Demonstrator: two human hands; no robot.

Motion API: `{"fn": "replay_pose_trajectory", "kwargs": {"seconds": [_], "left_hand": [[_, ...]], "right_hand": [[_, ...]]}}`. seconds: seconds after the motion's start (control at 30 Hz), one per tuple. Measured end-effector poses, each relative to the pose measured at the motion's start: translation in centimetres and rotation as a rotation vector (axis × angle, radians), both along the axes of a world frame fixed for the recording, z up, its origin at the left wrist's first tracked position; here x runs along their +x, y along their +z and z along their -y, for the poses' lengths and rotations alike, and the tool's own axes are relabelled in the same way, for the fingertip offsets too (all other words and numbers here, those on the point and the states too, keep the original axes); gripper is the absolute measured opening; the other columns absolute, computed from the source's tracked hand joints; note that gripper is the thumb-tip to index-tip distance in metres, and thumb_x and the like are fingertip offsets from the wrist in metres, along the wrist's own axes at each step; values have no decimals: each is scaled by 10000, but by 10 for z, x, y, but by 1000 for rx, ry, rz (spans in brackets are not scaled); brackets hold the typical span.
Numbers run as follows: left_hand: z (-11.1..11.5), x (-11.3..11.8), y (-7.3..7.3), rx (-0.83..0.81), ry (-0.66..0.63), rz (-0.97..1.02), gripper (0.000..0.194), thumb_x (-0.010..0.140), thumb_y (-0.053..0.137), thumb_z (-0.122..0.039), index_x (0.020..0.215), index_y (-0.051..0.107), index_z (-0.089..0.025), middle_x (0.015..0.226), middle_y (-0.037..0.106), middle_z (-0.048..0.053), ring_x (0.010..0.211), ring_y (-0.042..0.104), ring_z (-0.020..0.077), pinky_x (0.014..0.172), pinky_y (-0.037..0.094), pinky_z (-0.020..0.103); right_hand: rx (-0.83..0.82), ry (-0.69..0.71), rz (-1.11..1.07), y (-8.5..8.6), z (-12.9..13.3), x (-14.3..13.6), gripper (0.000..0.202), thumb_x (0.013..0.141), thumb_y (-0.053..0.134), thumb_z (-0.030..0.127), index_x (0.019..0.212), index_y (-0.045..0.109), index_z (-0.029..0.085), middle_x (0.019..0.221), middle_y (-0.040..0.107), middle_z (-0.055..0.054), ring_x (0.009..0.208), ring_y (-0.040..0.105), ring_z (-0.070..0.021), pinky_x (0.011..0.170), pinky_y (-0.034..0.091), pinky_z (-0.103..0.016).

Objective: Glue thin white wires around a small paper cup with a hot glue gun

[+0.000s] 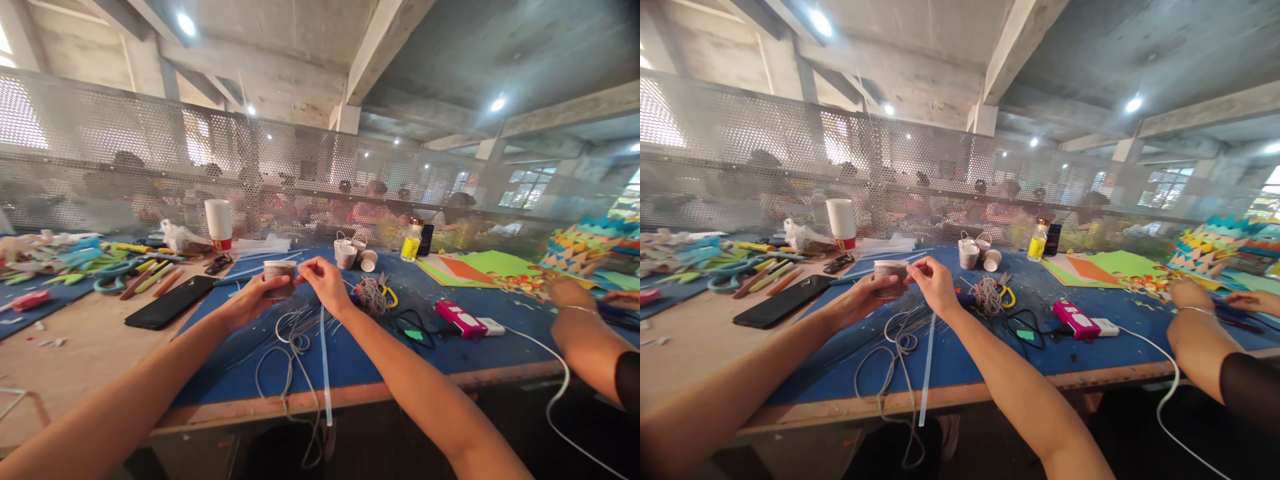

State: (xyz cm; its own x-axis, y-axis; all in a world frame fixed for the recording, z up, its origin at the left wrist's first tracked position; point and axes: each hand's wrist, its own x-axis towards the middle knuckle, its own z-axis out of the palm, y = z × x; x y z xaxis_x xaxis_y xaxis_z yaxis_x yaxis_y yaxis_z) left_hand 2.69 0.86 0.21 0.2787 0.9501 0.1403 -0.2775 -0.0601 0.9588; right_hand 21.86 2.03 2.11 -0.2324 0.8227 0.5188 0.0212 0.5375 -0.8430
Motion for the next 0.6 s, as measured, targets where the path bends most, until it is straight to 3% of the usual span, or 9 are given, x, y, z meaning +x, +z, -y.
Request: {"fn": "replay_pose_trajectory", "kwargs": {"seconds": [0.27,0.6], "left_hand": [[-1,0,-1,-38,12,-9,416,780,813,-330,1156,742,-168,1049,766,107,874,695,205,777,536,294],[0,0,-1,-14,-17,0,371,794,802,-315,1136,758,-178,1049,767,101,867,690,197,781,533,284]], "right_hand": [[91,-9,-24,0,4,0,246,911,655,469,901,615,227,726,736,3,736,736,-178,767,529,-284],[91,-41,-20,-3,0,0,249,927,631,470,910,596,224,740,737,-8,731,744,-187,768,542,-299]]}}
